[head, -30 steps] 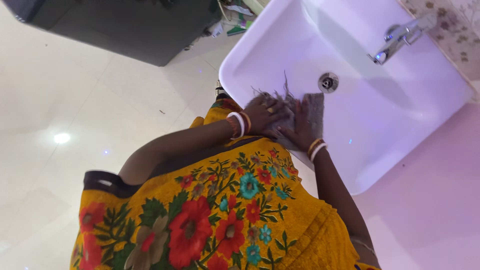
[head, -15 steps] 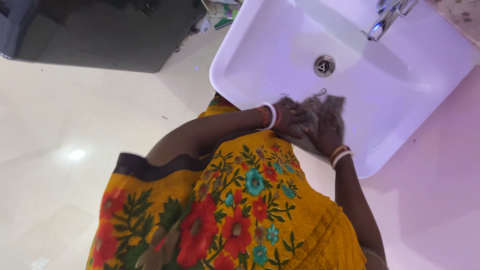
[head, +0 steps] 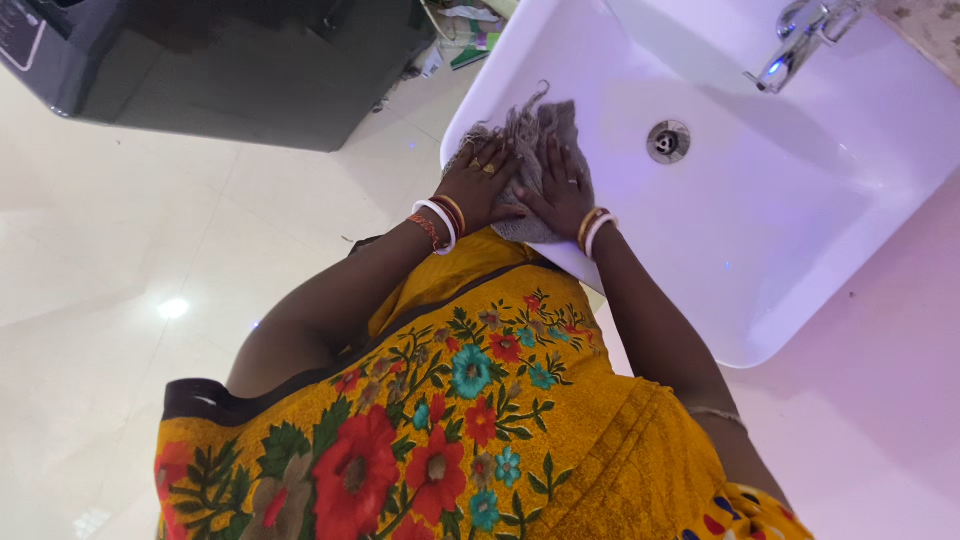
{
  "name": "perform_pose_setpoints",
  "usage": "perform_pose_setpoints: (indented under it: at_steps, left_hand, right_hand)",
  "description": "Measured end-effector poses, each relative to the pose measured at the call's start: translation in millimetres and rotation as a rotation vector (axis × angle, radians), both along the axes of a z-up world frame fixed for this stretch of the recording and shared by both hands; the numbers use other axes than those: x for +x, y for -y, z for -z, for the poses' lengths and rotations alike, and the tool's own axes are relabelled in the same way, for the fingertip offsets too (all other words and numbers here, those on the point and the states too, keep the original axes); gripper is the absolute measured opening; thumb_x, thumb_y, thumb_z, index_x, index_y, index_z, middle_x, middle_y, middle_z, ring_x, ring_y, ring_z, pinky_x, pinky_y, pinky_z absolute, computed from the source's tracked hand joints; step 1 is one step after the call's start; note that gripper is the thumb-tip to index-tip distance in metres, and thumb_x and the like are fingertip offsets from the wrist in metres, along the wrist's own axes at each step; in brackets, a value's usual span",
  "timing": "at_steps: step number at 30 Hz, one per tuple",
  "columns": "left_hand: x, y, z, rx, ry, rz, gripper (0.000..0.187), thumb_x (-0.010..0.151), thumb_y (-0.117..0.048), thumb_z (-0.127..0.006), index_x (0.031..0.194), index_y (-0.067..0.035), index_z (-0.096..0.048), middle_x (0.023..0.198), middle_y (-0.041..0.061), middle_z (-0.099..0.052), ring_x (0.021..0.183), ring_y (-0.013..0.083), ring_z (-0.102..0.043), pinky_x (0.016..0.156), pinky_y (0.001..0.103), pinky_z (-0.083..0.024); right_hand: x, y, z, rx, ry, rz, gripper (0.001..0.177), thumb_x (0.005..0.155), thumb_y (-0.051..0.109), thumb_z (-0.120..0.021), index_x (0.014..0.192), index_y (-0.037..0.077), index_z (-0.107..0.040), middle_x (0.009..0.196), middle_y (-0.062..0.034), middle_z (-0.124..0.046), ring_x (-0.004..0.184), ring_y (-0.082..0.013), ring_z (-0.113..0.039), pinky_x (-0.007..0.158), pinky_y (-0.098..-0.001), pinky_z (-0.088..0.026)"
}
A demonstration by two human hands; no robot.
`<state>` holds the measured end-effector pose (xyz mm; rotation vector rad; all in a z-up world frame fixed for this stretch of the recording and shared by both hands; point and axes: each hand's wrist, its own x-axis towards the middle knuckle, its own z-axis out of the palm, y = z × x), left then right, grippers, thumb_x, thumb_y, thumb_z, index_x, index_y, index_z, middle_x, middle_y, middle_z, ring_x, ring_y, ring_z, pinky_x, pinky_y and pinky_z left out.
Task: The person washes a grey cloth in a white sink under running water by hand, scrubbing it against the porcelain and wringing it out repeatedly.
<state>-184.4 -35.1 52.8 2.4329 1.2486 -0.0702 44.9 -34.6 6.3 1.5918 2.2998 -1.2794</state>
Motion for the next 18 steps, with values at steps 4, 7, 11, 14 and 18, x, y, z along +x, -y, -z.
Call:
perform_pose_setpoints:
  at_steps: [4,7,11,14,18]
  left_hand:
    - [36,12,-3,-0.187,-0.037,0.178,0.1,0.09,-0.082,-0.042,0.157,-0.008,-0.035,0.163,0.021,-0.035,0.151,0.0387,-0.029,0.122,0.057,-0.017]
    - [96,17,13,-0.271,-0.03,0.348,0.107,0.088,-0.084,-0.043,0.16,-0.006,-0.031,0.162,0.023,-0.034,0.151,0.0419,-0.029,0.121,0.059,-0.018]
    - [201,41,26,-0.396,-0.061,0.527,0.113,0.084,-0.089,-0.041,0.16,-0.007,-0.022,0.164,0.023,-0.025,0.152,0.0412,-0.022,0.121,0.059,-0.013]
    - [271,69,33,-0.427,-0.052,0.598,0.11,0.087,-0.086,-0.038,0.162,-0.009,-0.019,0.168,0.021,-0.017,0.156,0.0415,-0.014,0.124,0.056,-0.012]
    - [310,79,43,-0.464,0.048,0.646,0.108,0.087,-0.084,-0.04,0.161,-0.009,-0.015,0.169,0.022,-0.007,0.155,0.0413,-0.005,0.121,0.055,-0.009]
  right_hand:
    - [54,39,-23,-0.18,0.055,0.072,0.102,0.09,0.074,-0.04,0.165,0.012,-0.008,0.174,-0.0105,0.002,0.16,-0.0333,-0.001,0.122,-0.0606,-0.009]
    - [115,78,-16,-0.141,0.077,0.099,0.102,0.089,0.074,-0.043,0.164,0.012,-0.012,0.173,-0.0111,-0.002,0.157,-0.0349,-0.004,0.123,-0.0546,-0.008]
    - [207,139,-19,0.112,0.118,0.148,0.09,0.102,0.071,-0.035,0.166,0.008,-0.021,0.173,-0.0097,-0.009,0.164,-0.0335,-0.007,0.132,-0.0486,-0.009]
    - [252,176,-37,0.118,0.411,0.255,0.085,0.102,0.071,-0.03,0.166,0.015,-0.03,0.175,-0.0008,-0.012,0.164,-0.0267,-0.008,0.131,-0.0541,-0.005]
    - [244,196,-63,0.113,0.645,0.51,0.082,0.098,0.067,-0.028,0.162,0.016,-0.034,0.175,-0.0024,-0.004,0.16,-0.0284,0.003,0.117,-0.0723,0.004]
